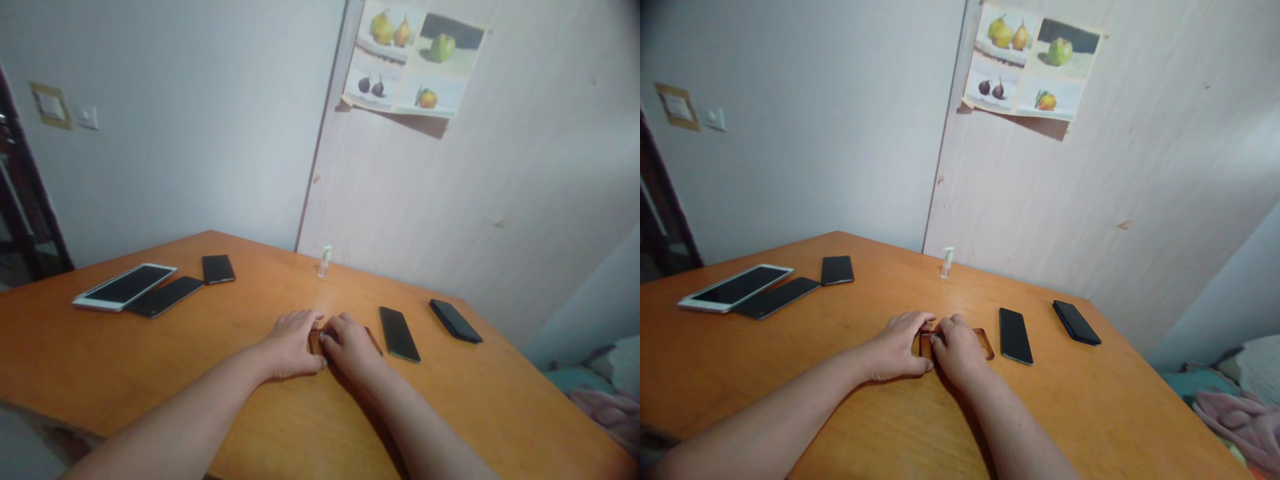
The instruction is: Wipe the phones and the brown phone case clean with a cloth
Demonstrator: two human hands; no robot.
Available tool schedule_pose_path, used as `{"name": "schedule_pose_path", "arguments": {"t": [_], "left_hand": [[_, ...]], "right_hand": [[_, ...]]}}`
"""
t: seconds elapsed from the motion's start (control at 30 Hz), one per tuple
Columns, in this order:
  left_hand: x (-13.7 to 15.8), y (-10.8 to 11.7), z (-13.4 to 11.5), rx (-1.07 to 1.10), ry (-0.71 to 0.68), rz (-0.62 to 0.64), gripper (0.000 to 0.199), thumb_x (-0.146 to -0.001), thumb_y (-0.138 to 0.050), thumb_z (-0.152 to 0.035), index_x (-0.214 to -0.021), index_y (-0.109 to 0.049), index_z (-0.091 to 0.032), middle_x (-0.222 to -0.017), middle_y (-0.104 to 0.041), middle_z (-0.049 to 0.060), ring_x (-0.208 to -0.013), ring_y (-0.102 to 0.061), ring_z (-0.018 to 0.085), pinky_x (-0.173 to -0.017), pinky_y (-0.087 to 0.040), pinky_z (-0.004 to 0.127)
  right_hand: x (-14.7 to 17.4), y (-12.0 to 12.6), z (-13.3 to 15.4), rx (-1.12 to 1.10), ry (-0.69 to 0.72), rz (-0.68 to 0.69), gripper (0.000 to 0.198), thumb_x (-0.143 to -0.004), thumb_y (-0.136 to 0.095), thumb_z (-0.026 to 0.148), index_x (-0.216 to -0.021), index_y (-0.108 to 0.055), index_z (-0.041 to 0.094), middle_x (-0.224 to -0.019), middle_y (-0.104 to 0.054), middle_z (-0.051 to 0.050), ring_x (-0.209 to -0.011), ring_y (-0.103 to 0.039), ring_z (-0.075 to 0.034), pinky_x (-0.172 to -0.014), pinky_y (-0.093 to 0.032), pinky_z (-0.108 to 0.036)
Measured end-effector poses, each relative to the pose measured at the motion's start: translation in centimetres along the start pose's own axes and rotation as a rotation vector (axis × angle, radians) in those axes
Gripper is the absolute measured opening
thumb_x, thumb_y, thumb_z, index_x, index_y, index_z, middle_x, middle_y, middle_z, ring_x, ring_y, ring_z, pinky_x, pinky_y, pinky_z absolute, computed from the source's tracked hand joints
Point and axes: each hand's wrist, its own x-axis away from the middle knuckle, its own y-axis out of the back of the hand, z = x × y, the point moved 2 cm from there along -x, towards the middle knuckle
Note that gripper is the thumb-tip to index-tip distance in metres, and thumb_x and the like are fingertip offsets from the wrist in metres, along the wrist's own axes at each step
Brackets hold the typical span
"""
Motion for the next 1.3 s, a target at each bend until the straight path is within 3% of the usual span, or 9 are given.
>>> {"name": "schedule_pose_path", "arguments": {"t": [0.17, 0.3, 0.4, 0.6, 0.8, 1.0, 1.07, 1.2, 1.3], "left_hand": [[-0.2, 0.0, 0.1, -0.012, 0.003, 0.035, 0.071, -0.062, -0.072, -0.048, -0.124, -0.050, -0.022, -0.119, -0.061, 0.009, -0.110, -0.056, 0.031, -0.096, -0.044, 0.041], [-0.2, 0.0, 0.2, -0.014, -0.007, 0.043, 0.071, -0.062, -0.072, -0.049, -0.124, -0.050, -0.022, -0.119, -0.061, 0.008, -0.110, -0.056, 0.030, -0.096, -0.043, 0.041], [-0.2, 0.1, 0.0, -0.015, -0.006, 0.052, 0.071, -0.062, -0.072, -0.052, -0.124, -0.051, -0.023, -0.120, -0.061, 0.008, -0.110, -0.055, 0.030, -0.096, -0.043, 0.042], [0.0, 0.3, -0.2, -0.015, -0.012, 0.054, 0.071, -0.062, -0.073, -0.052, -0.123, -0.051, -0.024, -0.122, -0.060, 0.008, -0.112, -0.054, 0.031, -0.095, -0.043, 0.041], [-0.1, 0.2, -0.1, -0.007, -0.014, 0.056, 0.067, -0.061, -0.073, -0.051, -0.118, -0.053, -0.024, -0.122, -0.060, 0.008, -0.113, -0.054, 0.031, -0.095, -0.043, 0.040], [0.0, 0.5, -0.4, -0.006, -0.018, 0.077, 0.066, -0.063, -0.072, -0.049, -0.121, -0.052, -0.023, -0.123, -0.059, 0.008, -0.114, -0.053, 0.031, -0.096, -0.042, 0.041], [0.0, 0.6, -0.5, -0.004, -0.014, 0.083, 0.066, -0.062, -0.072, -0.049, -0.120, -0.053, -0.024, -0.123, -0.059, 0.008, -0.114, -0.053, 0.032, -0.096, -0.042, 0.041], [0.0, 0.6, -0.4, -0.004, -0.006, 0.086, 0.068, -0.062, -0.072, -0.052, -0.121, -0.052, -0.025, -0.123, -0.059, 0.008, -0.115, -0.053, 0.032, -0.096, -0.041, 0.041], [0.0, 0.5, -0.4, -0.004, -0.014, 0.085, 0.068, -0.062, -0.072, -0.050, -0.122, -0.051, -0.025, -0.122, -0.059, 0.008, -0.114, -0.053, 0.032, -0.096, -0.041, 0.041]], "right_hand": [[-0.4, 1.4, -3.6, 0.110, -0.193, -0.019, 0.003, -0.080, -0.058, 0.018, -0.077, -0.059, 0.019, -0.078, -0.062, -0.004, -0.072, -0.054, -0.016, -0.064, -0.033, -0.026], [-0.3, 2.4, -5.9, 0.194, -0.284, -0.057, 0.003, -0.080, -0.057, 0.020, -0.079, -0.059, 0.018, -0.078, -0.064, -0.006, -0.072, -0.054, -0.017, -0.062, -0.032, -0.027], [0.1, 2.0, -5.0, 0.148, -0.238, -0.043, 0.005, -0.080, -0.057, 0.022, -0.078, -0.058, 0.018, -0.078, -0.064, -0.006, -0.072, -0.054, -0.017, -0.062, -0.033, -0.026], [0.7, 0.9, -2.7, -0.082, -0.002, 0.129, 0.004, -0.079, -0.056, 0.018, -0.077, -0.059, 0.020, -0.076, -0.065, 0.000, -0.071, -0.055, -0.014, -0.063, -0.035, -0.023], [0.6, 2.4, -5.2, 0.174, -0.224, -0.011, 0.007, -0.081, -0.057, 0.021, -0.076, -0.060, 0.018, -0.076, -0.063, -0.005, -0.071, -0.054, -0.017, -0.063, -0.033, -0.027], [1.3, 1.0, -1.5, -0.021, 0.081, 0.119, 0.010, -0.079, -0.055, 0.014, -0.082, -0.063, 0.020, -0.083, -0.061, -0.002, -0.078, -0.055, -0.015, -0.070, -0.036, -0.024], [1.1, 1.2, -1.6, -0.021, 0.070, 0.120, 0.015, -0.078, -0.054, 0.011, -0.084, -0.064, 0.020, -0.085, -0.061, -0.002, -0.080, -0.055, -0.015, -0.072, -0.037, -0.024], [0.7, 2.0, -3.3, 0.105, -0.132, 0.033, 0.018, -0.077, -0.053, 0.008, -0.085, -0.065, 0.018, -0.087, -0.061, -0.005, -0.083, -0.055, -0.017, -0.074, -0.037, -0.026], [1.0, 1.7, -2.5, 0.033, -0.066, 0.045, 0.019, -0.076, -0.053, 0.007, -0.084, -0.066, 0.018, -0.087, -0.062, -0.004, -0.083, -0.056, -0.016, -0.075, -0.039, -0.025]]}}
